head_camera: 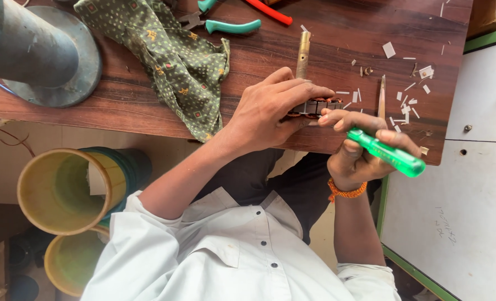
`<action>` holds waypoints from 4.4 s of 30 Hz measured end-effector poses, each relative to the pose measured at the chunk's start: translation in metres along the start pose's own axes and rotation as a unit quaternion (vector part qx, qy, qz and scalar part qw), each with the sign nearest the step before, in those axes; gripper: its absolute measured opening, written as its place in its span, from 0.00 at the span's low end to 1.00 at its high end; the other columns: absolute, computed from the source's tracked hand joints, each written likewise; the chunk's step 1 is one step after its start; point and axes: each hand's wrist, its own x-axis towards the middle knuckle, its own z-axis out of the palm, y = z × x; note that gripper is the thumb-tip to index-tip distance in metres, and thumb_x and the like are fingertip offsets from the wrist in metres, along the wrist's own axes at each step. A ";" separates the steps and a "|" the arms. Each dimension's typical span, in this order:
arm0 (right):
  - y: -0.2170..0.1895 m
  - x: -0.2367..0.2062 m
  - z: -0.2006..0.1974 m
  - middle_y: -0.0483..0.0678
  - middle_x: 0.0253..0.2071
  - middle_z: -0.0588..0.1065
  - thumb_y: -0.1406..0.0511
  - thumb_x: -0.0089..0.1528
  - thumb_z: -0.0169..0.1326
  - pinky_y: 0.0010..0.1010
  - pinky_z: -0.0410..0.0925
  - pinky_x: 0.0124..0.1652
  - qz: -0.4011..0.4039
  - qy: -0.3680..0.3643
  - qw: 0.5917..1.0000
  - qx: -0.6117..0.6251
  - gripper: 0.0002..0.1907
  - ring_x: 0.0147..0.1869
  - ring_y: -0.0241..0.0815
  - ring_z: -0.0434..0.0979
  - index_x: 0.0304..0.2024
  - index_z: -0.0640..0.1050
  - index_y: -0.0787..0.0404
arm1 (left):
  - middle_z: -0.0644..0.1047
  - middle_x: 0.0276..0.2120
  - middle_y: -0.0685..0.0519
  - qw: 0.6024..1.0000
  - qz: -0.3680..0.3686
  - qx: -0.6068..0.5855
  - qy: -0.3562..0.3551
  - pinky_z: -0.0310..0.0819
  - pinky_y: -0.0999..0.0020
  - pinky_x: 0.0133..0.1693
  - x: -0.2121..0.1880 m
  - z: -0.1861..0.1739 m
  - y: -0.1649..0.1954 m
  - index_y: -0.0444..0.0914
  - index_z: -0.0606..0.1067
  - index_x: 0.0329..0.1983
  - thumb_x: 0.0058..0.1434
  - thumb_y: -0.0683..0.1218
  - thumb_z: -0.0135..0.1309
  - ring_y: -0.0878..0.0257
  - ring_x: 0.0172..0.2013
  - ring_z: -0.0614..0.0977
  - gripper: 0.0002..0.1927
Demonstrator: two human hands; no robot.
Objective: The person inserts small white rectangular pieces into slots on a motor rotor, using scissors to trim the pieces and a screwdriver to press them into place. The person repeats this process for multiple slots on the rotor.
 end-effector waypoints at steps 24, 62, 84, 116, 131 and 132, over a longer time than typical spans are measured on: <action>0.014 -0.004 -0.006 0.58 0.43 0.78 0.63 0.75 0.55 0.40 0.81 0.45 0.213 0.162 0.934 0.238 0.27 0.45 0.50 0.85 0.69 0.56 0.60 | 0.81 0.43 0.60 0.996 0.002 -0.077 0.038 0.76 0.66 0.43 0.000 -0.005 -0.014 0.44 0.77 0.57 0.59 0.44 0.69 0.61 0.41 0.77 0.23; -0.016 0.053 -0.037 0.53 0.40 0.80 0.70 0.69 0.59 0.31 0.80 0.39 0.471 -0.086 0.847 -0.231 0.13 0.40 0.41 0.86 0.54 0.74 0.69 | 0.81 0.51 0.55 0.998 0.042 -0.046 0.016 0.79 0.62 0.52 0.006 -0.018 -0.015 0.45 0.72 0.60 0.61 0.39 0.63 0.56 0.53 0.83 0.24; 0.023 -0.039 0.031 0.55 0.69 0.69 0.80 0.68 0.44 0.50 0.68 0.74 0.070 0.007 0.963 -0.259 0.24 0.76 0.56 0.68 0.62 0.76 0.58 | 0.80 0.50 0.54 0.997 -0.030 -0.061 0.022 0.77 0.61 0.50 0.008 -0.014 0.001 0.43 0.72 0.61 0.61 0.39 0.61 0.55 0.49 0.81 0.24; 0.014 -0.008 0.082 0.57 0.63 0.76 0.79 0.71 0.43 0.35 0.66 0.68 0.201 0.164 0.966 0.002 0.11 0.65 0.44 0.75 0.42 0.65 0.59 | 0.79 0.58 0.54 0.996 -0.035 -0.070 0.045 0.82 0.63 0.57 0.004 -0.009 -0.006 0.41 0.76 0.56 0.55 0.36 0.63 0.56 0.55 0.84 0.24; 0.046 0.060 -0.145 0.50 0.65 0.77 0.81 0.62 0.46 0.45 0.65 0.67 0.139 -0.160 0.848 -0.485 0.25 0.67 0.52 0.72 0.54 0.83 0.59 | 0.79 0.55 0.47 0.980 0.061 -0.118 -0.149 0.80 0.60 0.54 0.050 -0.037 -0.017 0.36 0.73 0.60 0.63 0.38 0.61 0.54 0.55 0.83 0.21; 0.046 0.061 -0.144 0.50 0.64 0.77 0.80 0.63 0.47 0.44 0.65 0.65 0.150 -0.186 0.831 -0.502 0.24 0.64 0.51 0.72 0.55 0.84 0.58 | 0.79 0.54 0.46 0.983 0.061 -0.102 -0.140 0.80 0.61 0.54 0.052 -0.035 -0.018 0.36 0.73 0.60 0.63 0.38 0.62 0.54 0.55 0.83 0.21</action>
